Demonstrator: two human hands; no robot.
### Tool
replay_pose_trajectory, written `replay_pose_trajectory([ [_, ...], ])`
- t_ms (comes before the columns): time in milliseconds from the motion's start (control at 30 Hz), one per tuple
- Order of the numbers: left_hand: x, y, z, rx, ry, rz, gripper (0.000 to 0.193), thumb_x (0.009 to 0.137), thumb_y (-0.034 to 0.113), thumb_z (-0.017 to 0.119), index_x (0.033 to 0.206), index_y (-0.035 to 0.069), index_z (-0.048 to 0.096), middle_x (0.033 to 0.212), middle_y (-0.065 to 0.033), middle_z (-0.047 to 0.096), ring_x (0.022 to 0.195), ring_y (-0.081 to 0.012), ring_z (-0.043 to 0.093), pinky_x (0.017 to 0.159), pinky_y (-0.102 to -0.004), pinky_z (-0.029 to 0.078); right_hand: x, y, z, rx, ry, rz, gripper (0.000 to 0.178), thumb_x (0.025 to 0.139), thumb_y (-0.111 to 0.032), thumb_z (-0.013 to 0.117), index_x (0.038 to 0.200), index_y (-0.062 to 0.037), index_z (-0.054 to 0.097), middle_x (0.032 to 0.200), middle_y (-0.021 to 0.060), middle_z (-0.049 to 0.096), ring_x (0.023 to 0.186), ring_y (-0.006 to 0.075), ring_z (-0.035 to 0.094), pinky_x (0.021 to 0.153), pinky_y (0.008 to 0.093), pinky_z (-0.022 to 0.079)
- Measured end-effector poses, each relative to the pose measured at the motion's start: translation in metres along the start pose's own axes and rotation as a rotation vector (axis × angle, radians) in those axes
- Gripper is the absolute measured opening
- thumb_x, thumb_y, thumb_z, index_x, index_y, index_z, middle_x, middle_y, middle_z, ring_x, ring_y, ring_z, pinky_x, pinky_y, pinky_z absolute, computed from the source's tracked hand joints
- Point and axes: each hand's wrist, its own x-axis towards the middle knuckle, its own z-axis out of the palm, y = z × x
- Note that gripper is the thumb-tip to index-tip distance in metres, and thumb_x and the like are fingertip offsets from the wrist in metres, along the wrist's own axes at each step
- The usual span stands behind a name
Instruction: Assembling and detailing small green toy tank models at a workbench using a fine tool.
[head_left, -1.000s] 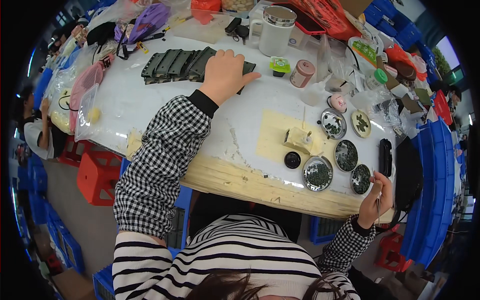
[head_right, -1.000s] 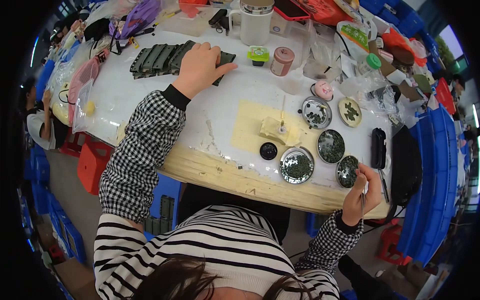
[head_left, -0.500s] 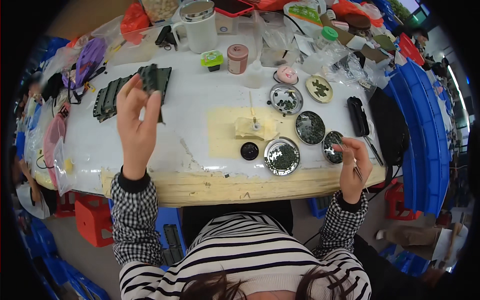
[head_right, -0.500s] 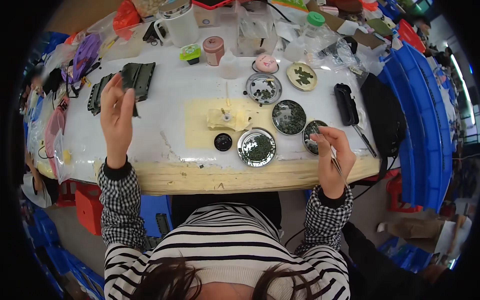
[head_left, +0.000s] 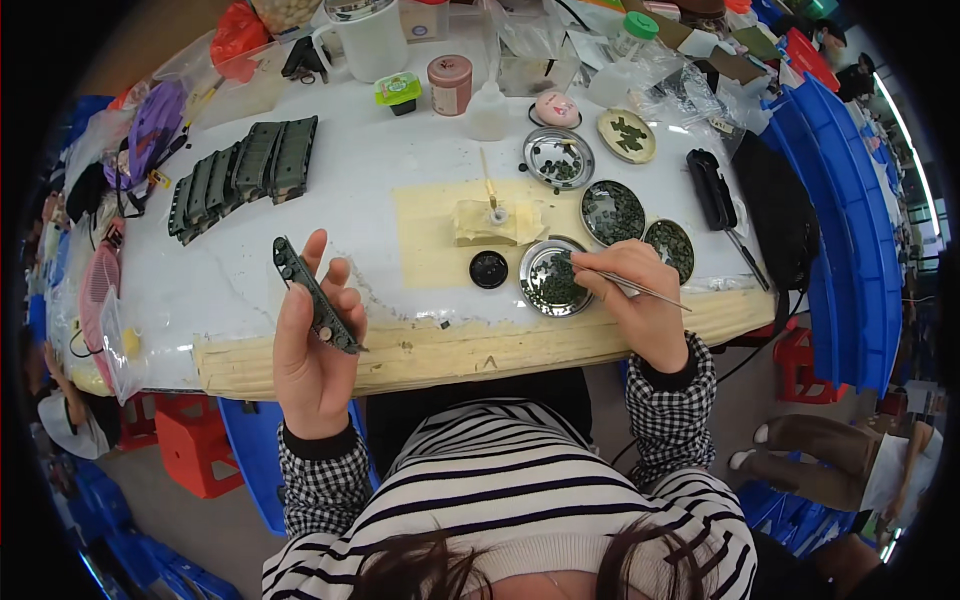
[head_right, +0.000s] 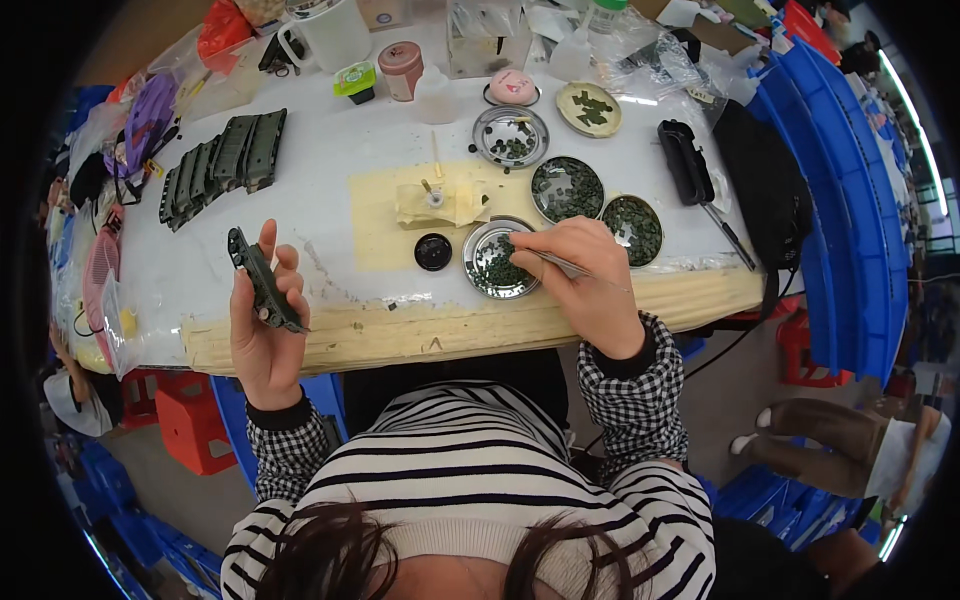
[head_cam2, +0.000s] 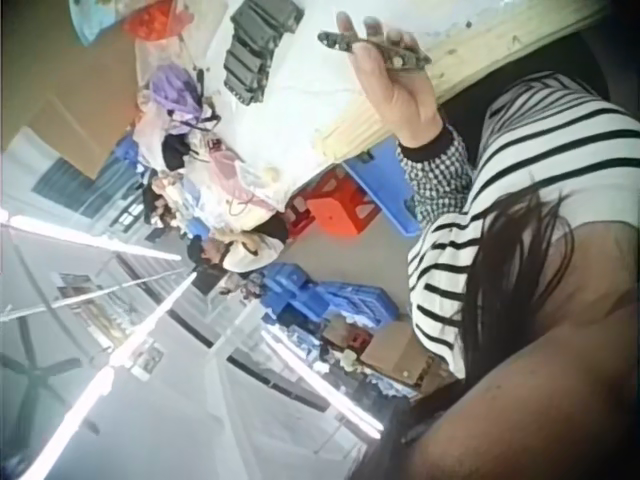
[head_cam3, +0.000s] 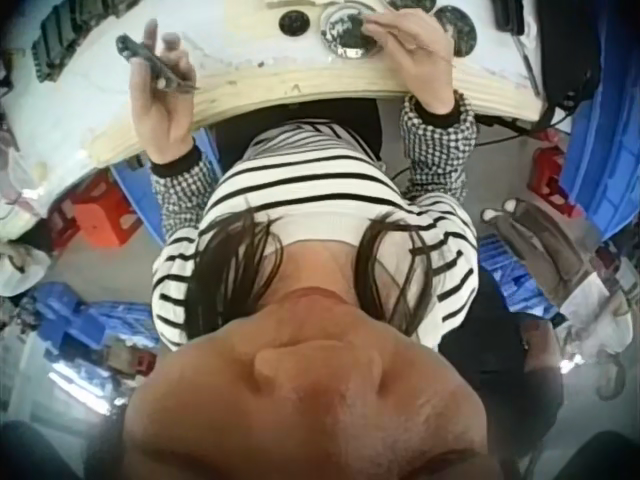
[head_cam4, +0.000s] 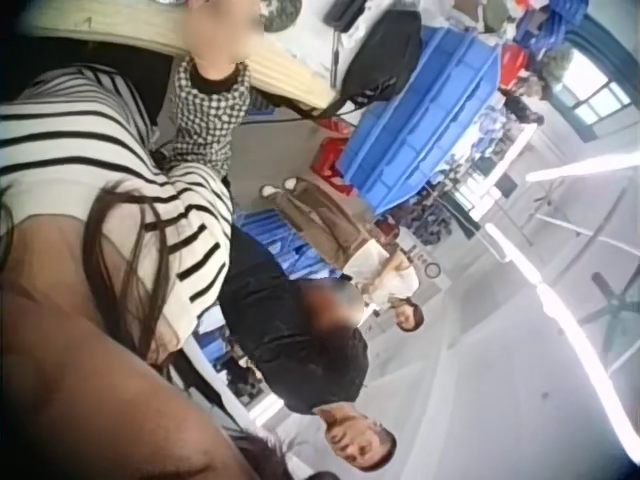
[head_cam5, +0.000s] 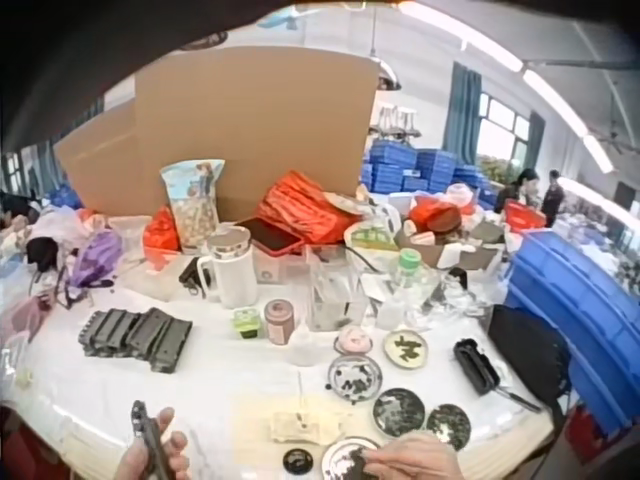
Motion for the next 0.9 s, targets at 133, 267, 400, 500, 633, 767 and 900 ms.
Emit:
replay_pose_trajectory([
  [133,0.0,-0.006,0.007,0.022,0.118,-0.025,0.043,0.098,0.028,0.054,0.132,0.005,0.041,0.121,-0.0154,0.056,0.096,-0.0181,0.062,0.087,-0.0308,0.053,0.003,0.003,0.01,-0.077,0.0,-0.031,0.013,0.08,-0.015,0.071,0.09,-0.0057,0.072,0.079,0.0063,0.066,0.076,0.0231,0.058,0.078,0.0335,0.041],
  [267,-0.003,-0.009,0.016,0.169,0.217,-0.005,0.036,0.1,0.022,0.049,0.13,0.003,0.043,0.116,-0.016,0.06,0.102,-0.0207,0.061,0.091,-0.0338,0.052,0.007,0.003,0.016,-0.131,-0.007,-0.051,0.011,0.083,-0.017,0.068,0.088,-0.0068,0.071,0.079,0.0042,0.066,0.078,0.0233,0.056,0.082,0.0348,0.04],
  [400,-0.005,-0.012,0.018,0.251,0.214,0.018,0.037,0.1,0.018,0.048,0.132,0.002,0.041,0.118,-0.015,0.059,0.105,-0.0209,0.061,0.092,-0.0351,0.052,0.008,0.004,0.018,-0.18,-0.026,-0.06,0.011,0.083,-0.016,0.067,0.088,-0.0071,0.071,0.08,0.0036,0.066,0.081,0.0236,0.056,0.083,0.0363,0.039],
  [500,-0.005,-0.014,0.022,0.275,0.236,0.021,0.038,0.099,0.015,0.049,0.133,0.001,0.04,0.118,-0.0151,0.059,0.106,-0.0207,0.06,0.092,-0.0351,0.052,0.009,0.001,0.019,-0.186,-0.028,-0.066,0.01,0.084,-0.015,0.066,0.087,-0.007,0.071,0.081,0.0034,0.066,0.081,0.0238,0.056,0.084,0.037,0.039],
  [633,-0.007,-0.017,0.025,0.317,0.245,0.017,0.045,0.098,0.011,0.05,0.14,0.003,0.034,0.121,-0.0164,0.057,0.107,-0.0214,0.06,0.091,-0.0346,0.052,0.008,0.003,0.018,-0.172,-0.029,-0.067,0.01,0.084,-0.014,0.065,0.087,-0.0066,0.071,0.08,0.0042,0.065,0.08,0.0244,0.055,0.084,0.0372,0.039],
  [767,-0.007,-0.022,0.038,0.428,0.218,0.064,0.053,0.098,0.01,0.049,0.145,0.008,0.026,0.127,-0.0171,0.052,0.108,-0.0228,0.06,0.089,-0.0344,0.054,0.009,0.002,0.017,-0.13,0.003,-0.05,0.01,0.085,-0.014,0.065,0.088,-0.0062,0.071,0.078,0.0046,0.065,0.079,0.024,0.054,0.081,0.0355,0.039],
  [900,-0.009,-0.029,0.04,0.474,0.167,0.016,0.037,0.1,0.014,0.046,0.136,0.008,0.04,0.13,-0.0154,0.05,0.109,-0.0246,0.061,0.087,-0.0356,0.055,0.012,-0.013,0.017,0.078,0.069,-0.048,0.011,0.085,-0.013,0.065,0.091,-0.0056,0.071,0.077,0.0038,0.064,0.077,0.0235,0.054,0.076,0.0338,0.04],
])
